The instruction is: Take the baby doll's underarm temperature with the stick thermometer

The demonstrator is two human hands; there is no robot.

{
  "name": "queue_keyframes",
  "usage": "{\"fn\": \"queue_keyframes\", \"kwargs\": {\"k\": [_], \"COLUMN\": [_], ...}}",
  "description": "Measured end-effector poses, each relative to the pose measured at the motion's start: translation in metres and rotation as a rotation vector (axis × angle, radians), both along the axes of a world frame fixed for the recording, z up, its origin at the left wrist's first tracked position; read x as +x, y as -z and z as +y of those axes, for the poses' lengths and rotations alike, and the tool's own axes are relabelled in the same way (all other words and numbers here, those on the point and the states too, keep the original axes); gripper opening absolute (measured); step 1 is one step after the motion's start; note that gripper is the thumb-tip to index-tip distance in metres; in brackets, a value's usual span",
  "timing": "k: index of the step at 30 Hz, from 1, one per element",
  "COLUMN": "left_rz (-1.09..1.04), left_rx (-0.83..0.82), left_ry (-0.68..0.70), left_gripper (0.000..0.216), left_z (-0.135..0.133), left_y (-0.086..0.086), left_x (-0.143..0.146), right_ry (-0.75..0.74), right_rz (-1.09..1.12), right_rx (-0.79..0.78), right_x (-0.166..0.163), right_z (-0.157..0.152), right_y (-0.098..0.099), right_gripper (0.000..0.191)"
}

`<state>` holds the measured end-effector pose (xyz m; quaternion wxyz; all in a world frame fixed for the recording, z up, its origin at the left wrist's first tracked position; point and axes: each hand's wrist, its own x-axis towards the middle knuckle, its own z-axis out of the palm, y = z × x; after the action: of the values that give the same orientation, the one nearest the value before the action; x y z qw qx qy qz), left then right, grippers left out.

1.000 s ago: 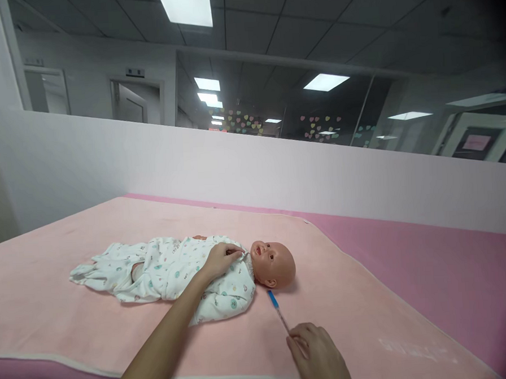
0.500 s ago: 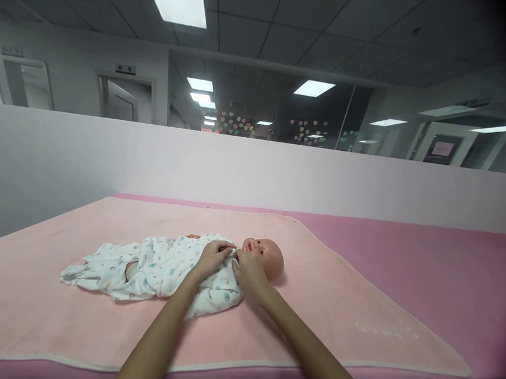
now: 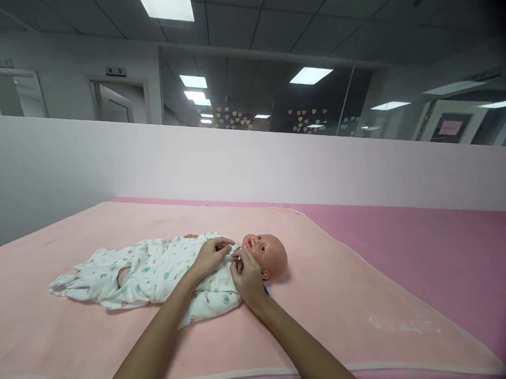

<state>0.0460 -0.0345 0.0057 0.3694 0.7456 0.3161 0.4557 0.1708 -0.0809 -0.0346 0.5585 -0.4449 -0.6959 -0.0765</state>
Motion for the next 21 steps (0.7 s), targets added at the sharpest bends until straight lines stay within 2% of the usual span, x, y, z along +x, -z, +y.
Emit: {"fn": "queue_keyframes", "kwargs": {"k": [7,14,21], "left_rz": [0.064,0.139,0.183], "left_rx": [-0.016,-0.006,-0.005], "left_ry": [0.043,0.183,0.161], "left_gripper": [0.026,0.028,0.032], "left_z": [-0.009,-0.018,-0.015], "left_y": [-0.007,-0.018,-0.018], "left_x": [-0.002,-0.013,-0.016], "right_ry": [0.044,0.033,0.029], "right_rz": [0.042,0.053,0.074], "right_rx": [-0.042,-0.033,-0.03], "right_x": [0.0,0.0,-0.001], "right_z": [-0.003,-0.005,-0.006], "right_y": [-0.002,-0.003,-0.004], "right_gripper": [0.022,0.019,0.017]}}
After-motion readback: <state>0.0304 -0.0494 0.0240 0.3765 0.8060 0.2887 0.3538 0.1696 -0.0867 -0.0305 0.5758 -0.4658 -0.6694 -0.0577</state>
